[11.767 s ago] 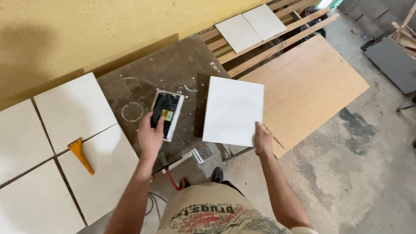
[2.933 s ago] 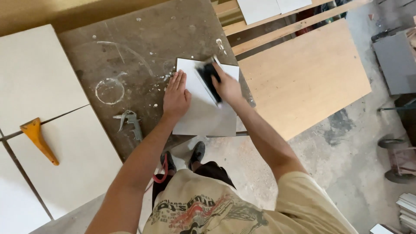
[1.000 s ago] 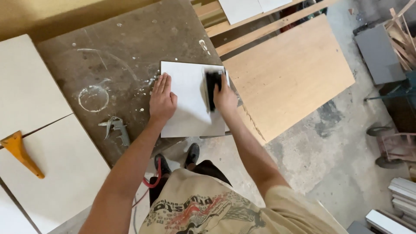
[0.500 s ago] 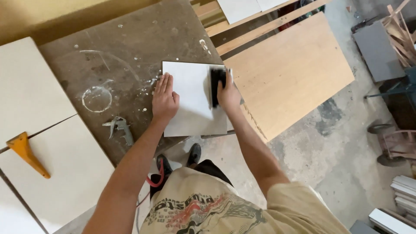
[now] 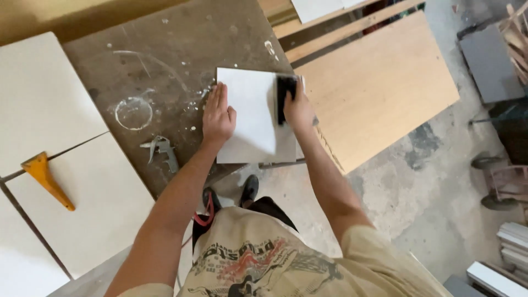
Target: Sanding the edges of laminate panels and trimming them with a utility knife on a workbench.
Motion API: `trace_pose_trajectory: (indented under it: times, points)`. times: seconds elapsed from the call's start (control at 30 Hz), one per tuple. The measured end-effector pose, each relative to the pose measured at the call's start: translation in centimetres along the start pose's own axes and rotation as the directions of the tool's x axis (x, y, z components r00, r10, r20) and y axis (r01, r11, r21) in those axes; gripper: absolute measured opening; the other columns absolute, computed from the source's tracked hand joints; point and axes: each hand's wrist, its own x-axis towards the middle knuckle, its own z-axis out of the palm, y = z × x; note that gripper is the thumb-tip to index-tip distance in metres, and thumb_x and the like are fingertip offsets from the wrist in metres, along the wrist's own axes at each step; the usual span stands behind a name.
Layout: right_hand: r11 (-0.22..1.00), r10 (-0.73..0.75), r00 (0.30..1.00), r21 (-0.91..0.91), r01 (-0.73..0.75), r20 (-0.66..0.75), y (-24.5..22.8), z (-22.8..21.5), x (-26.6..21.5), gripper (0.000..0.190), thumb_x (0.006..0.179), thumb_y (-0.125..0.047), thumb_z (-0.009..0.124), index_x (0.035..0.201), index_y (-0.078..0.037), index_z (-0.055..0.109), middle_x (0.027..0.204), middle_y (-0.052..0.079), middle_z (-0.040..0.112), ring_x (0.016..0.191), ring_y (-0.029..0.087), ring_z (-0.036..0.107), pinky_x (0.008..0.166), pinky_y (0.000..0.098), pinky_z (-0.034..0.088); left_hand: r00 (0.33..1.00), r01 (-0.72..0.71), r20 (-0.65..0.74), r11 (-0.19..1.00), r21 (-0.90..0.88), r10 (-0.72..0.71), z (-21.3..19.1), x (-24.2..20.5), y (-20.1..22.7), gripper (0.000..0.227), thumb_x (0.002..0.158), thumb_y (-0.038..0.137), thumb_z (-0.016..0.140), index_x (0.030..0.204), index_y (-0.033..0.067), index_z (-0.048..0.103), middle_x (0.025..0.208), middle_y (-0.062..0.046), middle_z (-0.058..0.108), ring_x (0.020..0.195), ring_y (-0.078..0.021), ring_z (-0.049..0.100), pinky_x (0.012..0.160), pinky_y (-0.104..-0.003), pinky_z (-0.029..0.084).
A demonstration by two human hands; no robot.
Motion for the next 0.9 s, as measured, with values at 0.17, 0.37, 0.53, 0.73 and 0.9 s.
trace_pose_trajectory:
  times: [0.17, 0.37, 0.53, 0.73, 0.9]
  points:
    - [0.997, -0.070, 0.994, 0.034, 0.067, 0.089, -7.4, 0.1, -4.2, 0.056, 0.105, -0.036, 0.050, 0.155, -0.020, 0.033, 0.095, 0.022, 0.075, 0.088, 0.043, 0.075, 0.073, 0.0570, 0.059, 0.999, 0.021, 0.046, 0.998, -0.053, -0.018, -0.5, -1.4, -0.4, 0.057, 0.090, 0.007, 0.054, 0.146, -0.0023, 0.054, 0.146, -0.023, 0.056, 0.134, -0.0363, 0.056, 0.117, -0.041, 0.042]
    - [0.993, -0.088, 0.986, -0.065, 0.098, 0.141, 1.2, -7.0, -17.8, 0.056, 0.101, -0.036, 0.058, 0.153, -0.023, 0.043, 0.092, 0.019, 0.074, 0.084, 0.039, 0.075, 0.064, 0.0526, 0.059, 0.984, 0.081, 0.164, 0.990, -0.111, -0.062, -1.3, -0.7, 0.1, 0.056, 0.093, 0.006, 0.052, 0.148, -0.0043, 0.051, 0.149, -0.025, 0.053, 0.139, -0.0371, 0.051, 0.120, -0.043, 0.036]
    - [0.892, 0.321, 0.944, 0.313, -0.327, 0.069, 15.1, -11.7, -19.4, 0.052, 0.104, -0.033, 0.064, 0.147, -0.011, 0.047, 0.100, 0.020, 0.074, 0.088, 0.038, 0.074, 0.067, 0.0493, 0.060, 0.984, 0.001, 0.180, 0.999, -0.048, 0.008, -2.9, 0.6, 1.4, 0.056, 0.090, 0.010, 0.058, 0.143, -0.0087, 0.055, 0.146, -0.028, 0.055, 0.137, -0.0394, 0.052, 0.118, -0.045, 0.038]
    - [0.386, 0.615, 0.787, 0.848, -0.362, 0.056, 21.3, -9.7, -26.0, 0.016, 0.109, -0.026, 0.060, 0.105, -0.010, 0.060, 0.066, 0.005, 0.055, 0.056, 0.021, 0.060, 0.041, 0.0302, 0.046, 0.825, -0.013, 0.538, 0.959, -0.285, 0.171, -7.1, -6.4, 11.5, 0.021, 0.097, 0.034, 0.066, 0.101, 0.0141, 0.072, 0.088, -0.003, 0.070, 0.084, -0.0186, 0.071, 0.074, -0.027, 0.061]
    - [0.013, 0.699, 0.677, 0.943, -0.332, 0.229, 20.1, -6.5, -29.8, 0.020, 0.107, -0.025, 0.060, 0.092, -0.013, 0.054, 0.066, 0.005, 0.049, 0.055, 0.020, 0.056, 0.037, 0.0242, 0.036, -0.069, 0.895, 0.988, -0.446, -0.001, -0.139, -4.1, -14.8, 16.0, 0.076, 0.095, 0.049, 0.075, 0.150, 0.0112, 0.040, 0.147, -0.025, 0.048, 0.128, -0.0394, 0.058, 0.110, -0.051, 0.051]
